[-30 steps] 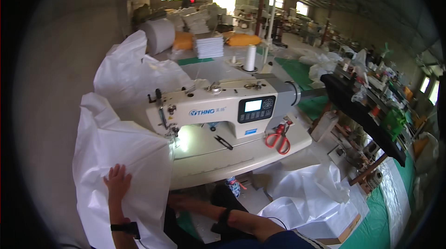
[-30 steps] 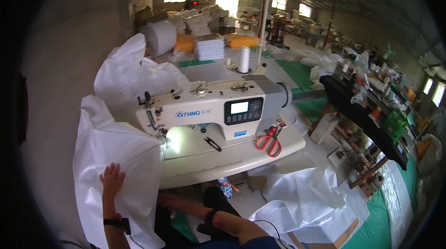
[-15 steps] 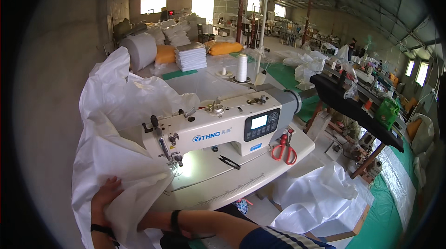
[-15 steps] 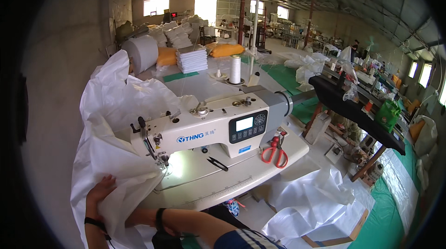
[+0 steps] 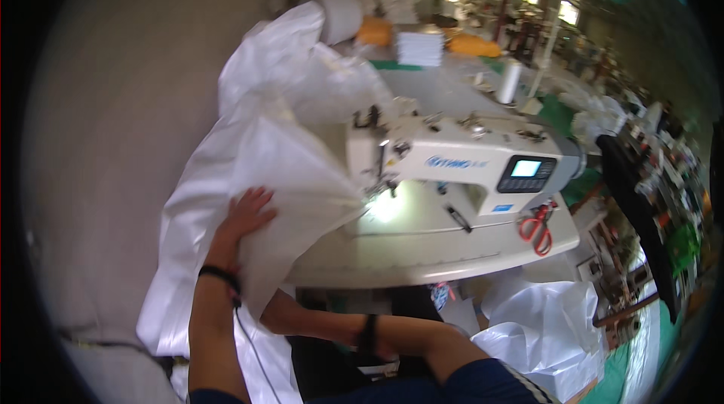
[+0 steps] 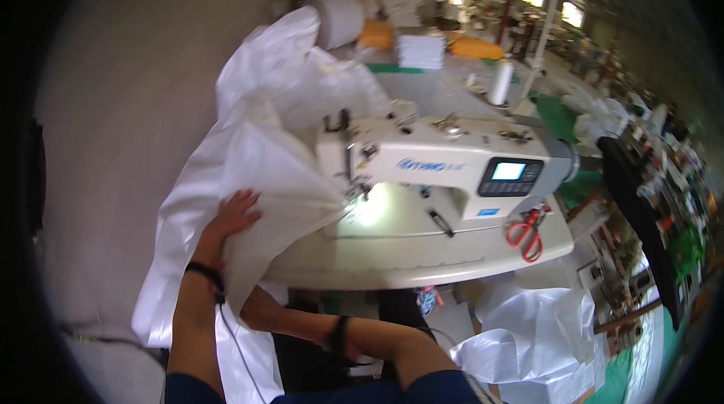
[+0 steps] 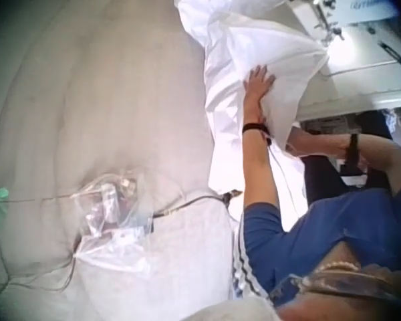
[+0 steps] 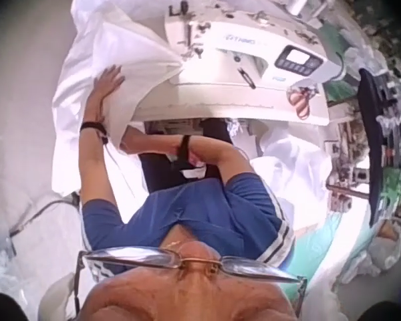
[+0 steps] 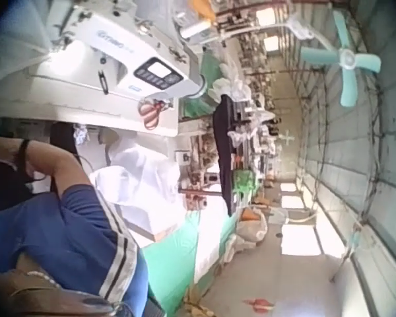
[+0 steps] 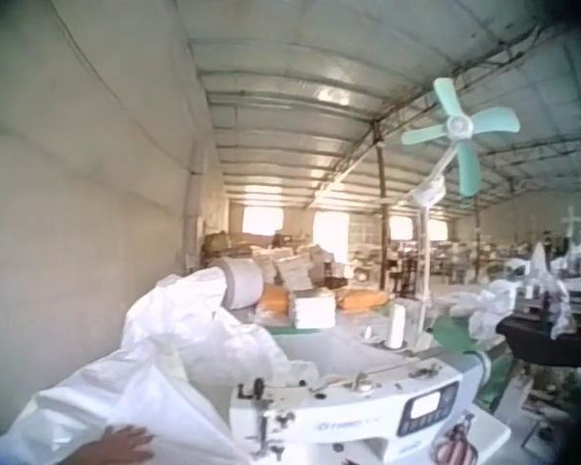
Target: Sewing together large white plastic or synthetic fabric sheets using an industrial sewing machine.
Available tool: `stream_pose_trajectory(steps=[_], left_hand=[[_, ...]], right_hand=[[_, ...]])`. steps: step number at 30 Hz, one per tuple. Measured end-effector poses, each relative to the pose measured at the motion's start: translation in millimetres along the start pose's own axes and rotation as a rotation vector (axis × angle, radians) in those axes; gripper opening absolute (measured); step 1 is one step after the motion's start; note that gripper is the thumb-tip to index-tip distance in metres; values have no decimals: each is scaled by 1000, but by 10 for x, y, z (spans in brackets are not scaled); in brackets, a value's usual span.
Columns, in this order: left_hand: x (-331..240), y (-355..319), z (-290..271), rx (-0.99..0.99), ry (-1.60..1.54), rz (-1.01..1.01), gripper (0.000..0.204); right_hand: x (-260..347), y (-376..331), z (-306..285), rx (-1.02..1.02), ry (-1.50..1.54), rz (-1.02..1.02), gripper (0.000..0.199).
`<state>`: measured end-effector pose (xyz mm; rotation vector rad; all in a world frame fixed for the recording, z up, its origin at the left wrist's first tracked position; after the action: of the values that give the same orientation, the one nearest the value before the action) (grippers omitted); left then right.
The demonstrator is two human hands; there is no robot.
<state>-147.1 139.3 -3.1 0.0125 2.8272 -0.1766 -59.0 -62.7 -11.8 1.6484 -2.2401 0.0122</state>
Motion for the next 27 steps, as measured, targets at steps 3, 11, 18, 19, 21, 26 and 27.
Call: stream_pose_trajectory(steps=[3,11,18,19,21,26,27], left_hand=[[-349,-50,-99,-32,-35,58,66],[-1293,-1331,-494,-386,-246,202,43],[-2188,-1995,66,-329,198,250,66],[-2000,-1927,162,-311,212,208,69],[-1379,-1718,163,-296,113,23,66],[-581,-1486,191,-159,-8,-188,62],[-625,-1466,187,-185,26,-170,62]], right_hand=[[125,-944,410,78,1071,9,63],[-204,-1417,542,-5,1203,401,59],[355,-1252,383,180,1625,399,48],[530,-1447,407,194,1727,398,45],[720,-1862,403,362,1795,384,41],[332,-2837,870,800,1334,475,35],[284,-2910,922,810,1182,361,40]])
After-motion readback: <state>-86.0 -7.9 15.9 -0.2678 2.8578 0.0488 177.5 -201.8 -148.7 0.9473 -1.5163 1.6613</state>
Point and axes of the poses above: each hand's wrist, its own y-axis towards the middle knuckle, its own z-axis out of the palm, x = y × z, the point moved 9 cm from there along y, towards the middle knuckle, and after that the axes turned 8 degrees about -y, right-handed, at the moved point
